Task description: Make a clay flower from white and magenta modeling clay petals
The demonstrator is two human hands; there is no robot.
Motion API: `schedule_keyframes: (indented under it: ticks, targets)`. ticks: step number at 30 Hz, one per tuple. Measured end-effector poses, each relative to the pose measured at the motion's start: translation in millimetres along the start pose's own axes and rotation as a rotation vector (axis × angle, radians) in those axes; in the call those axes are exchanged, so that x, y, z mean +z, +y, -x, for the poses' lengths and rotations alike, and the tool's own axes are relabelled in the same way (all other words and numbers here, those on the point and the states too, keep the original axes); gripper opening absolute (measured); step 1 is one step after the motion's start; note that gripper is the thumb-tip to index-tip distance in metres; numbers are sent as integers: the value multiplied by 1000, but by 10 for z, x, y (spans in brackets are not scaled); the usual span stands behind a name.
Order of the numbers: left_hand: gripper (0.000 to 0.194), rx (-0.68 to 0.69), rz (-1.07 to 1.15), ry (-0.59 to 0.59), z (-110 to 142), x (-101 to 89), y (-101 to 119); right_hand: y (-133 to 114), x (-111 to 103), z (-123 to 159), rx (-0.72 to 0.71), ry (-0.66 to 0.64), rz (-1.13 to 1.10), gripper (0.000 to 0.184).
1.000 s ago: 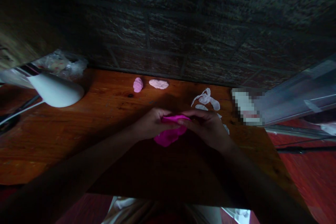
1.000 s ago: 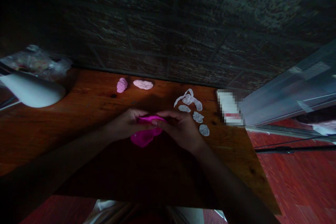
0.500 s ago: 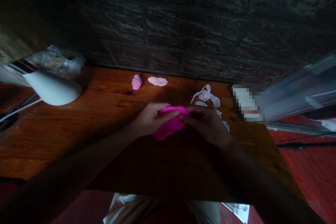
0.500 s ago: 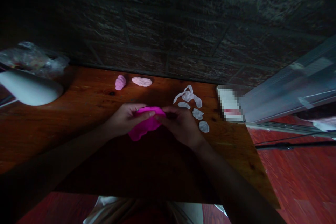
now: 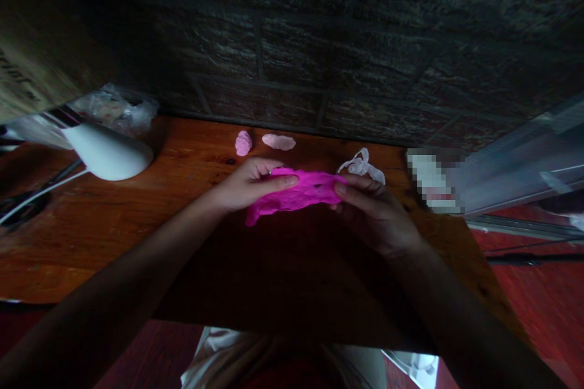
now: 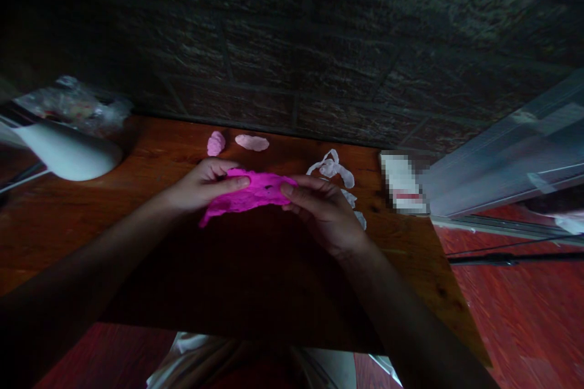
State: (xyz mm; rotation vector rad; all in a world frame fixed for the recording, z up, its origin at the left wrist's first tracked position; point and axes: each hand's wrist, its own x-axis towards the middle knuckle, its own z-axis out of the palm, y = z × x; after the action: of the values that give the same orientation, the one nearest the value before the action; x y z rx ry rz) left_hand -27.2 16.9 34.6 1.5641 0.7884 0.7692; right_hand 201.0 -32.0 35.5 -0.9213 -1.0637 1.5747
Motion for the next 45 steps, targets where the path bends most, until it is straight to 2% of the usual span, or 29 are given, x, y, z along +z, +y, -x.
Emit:
schedule_keyframes:
  ticks: [4,5,7,10,12,14,16,18,21,23,26,30,33,37,40,42,45]
  targets:
    - [20,7,-111,126,-11,-254,-64,-91,-159,-14,-119,150,14,17]
    - [21,2,-173,120,-14,-336,-79,-97,-183,-20,-152,178,28,17]
    - [25,-21,-362,22,-18,-487,-101,-69,-181,-27,-129,163,27,18]
    - [31,-1,-636,-41,-21,-606,-107,39,-74,-21,-39,57,2,17]
    - [34,35,-818,50,-18,-580,-91,104,14,-7,4,26,-24,18]
    - [35,141,-935,199,-8,-466,-62,135,74,8,38,20,-52,18]
    - [36,313,-876,277,11,-289,-29,139,100,22,78,17,-76,19]
    - [33,431,-651,246,35,-91,-15,132,103,30,120,3,-108,21]
    - [37,390,-278,56,63,148,-57,134,98,34,150,-24,-152,20]
    - [39,380,-50,16,66,237,-113,146,100,34,145,-24,-152,18]
    - [36,320,124,21,53,295,-169,169,109,38,86,26,-107,15]
    - [29,263,187,63,35,318,-152,191,115,70,-46,75,28,12]
    - [22,242,195,78,22,314,-144,207,116,98,-79,57,111,12]
    - [15,187,172,156,1,295,-188,250,130,102,-160,14,218,17]
    - [14,139,114,219,-15,299,-209,289,140,94,-283,-1,422,27]
    - [12,133,70,209,-33,300,-191,308,140,91,-344,39,586,28]
    - [15,106,-14,105,-99,251,-81,317,135,87,-378,105,703,18]
